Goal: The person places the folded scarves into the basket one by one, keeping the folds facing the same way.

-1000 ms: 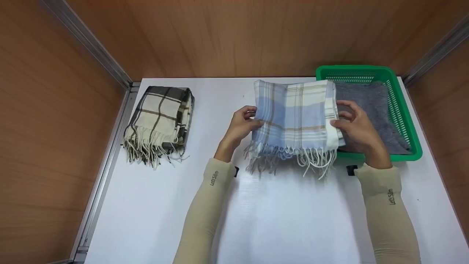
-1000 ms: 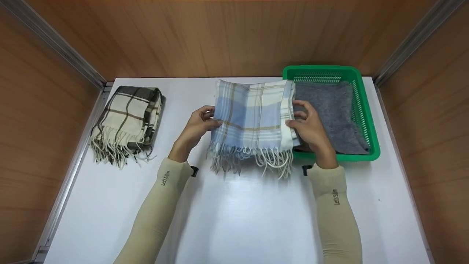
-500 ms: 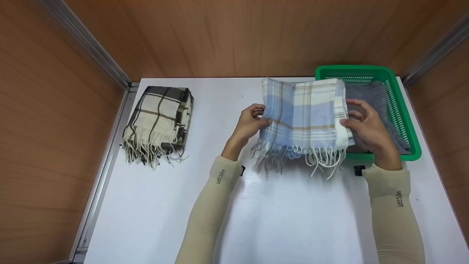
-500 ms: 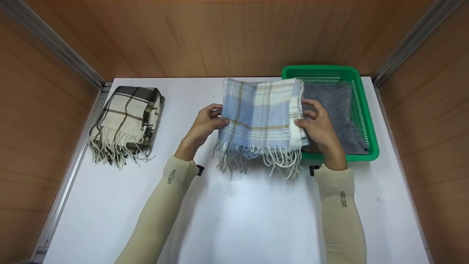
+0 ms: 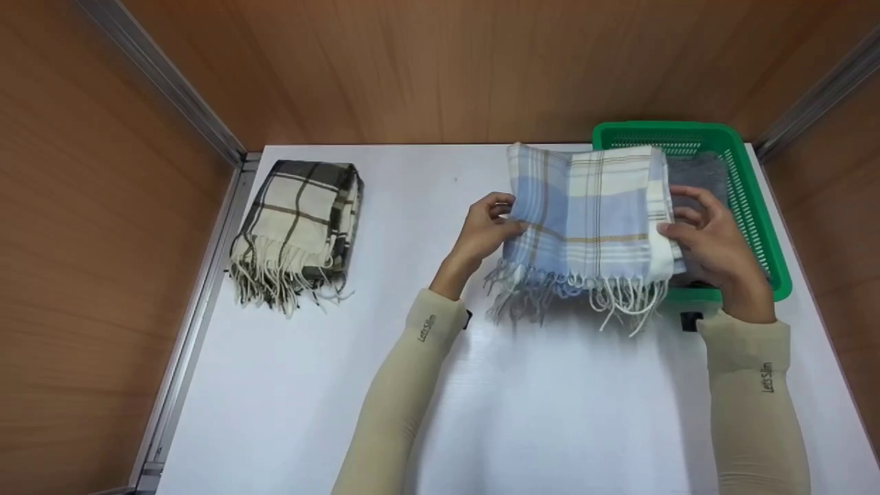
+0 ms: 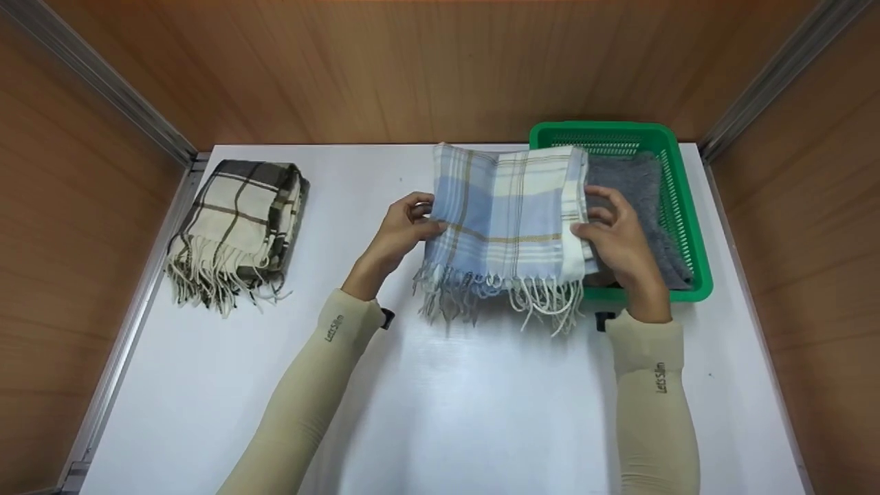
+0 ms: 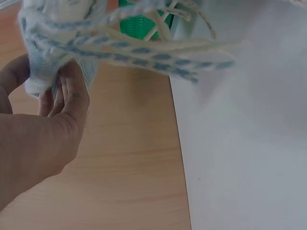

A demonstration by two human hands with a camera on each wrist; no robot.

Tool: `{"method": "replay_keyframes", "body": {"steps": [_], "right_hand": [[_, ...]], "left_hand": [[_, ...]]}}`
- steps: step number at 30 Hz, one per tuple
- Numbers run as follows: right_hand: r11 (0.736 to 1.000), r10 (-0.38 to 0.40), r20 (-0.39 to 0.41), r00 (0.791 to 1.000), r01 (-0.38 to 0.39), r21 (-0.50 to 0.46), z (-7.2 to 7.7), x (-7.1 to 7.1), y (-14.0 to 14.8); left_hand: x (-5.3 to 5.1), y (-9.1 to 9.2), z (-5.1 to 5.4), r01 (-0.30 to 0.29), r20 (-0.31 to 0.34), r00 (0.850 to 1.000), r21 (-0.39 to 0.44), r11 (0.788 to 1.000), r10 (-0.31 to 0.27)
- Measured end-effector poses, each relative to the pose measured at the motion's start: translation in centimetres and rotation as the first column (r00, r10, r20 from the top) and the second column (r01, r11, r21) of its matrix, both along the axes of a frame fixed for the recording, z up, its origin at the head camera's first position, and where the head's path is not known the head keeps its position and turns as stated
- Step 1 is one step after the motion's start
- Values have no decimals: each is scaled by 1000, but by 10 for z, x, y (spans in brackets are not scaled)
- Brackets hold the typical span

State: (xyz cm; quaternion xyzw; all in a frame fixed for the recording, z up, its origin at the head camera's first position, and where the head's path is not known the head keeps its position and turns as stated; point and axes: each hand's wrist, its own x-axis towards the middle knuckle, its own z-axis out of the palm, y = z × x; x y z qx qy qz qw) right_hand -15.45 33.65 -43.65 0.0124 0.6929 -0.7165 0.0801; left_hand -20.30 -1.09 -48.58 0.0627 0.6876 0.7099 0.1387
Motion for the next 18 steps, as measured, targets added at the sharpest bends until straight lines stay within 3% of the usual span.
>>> {"method": "replay_keyframes", "body": {"steps": [4,18], "right_hand": [[1000,-1,1,1000,1,-25,-2,-1,1],[997,-27,-6,1000,26,-75,1,2,20]], "left_hand": [[-2,2,-5,5,-13,1000,19,1000,-5],[0,20,-1,29,-31,999,42,999,-28]]}}
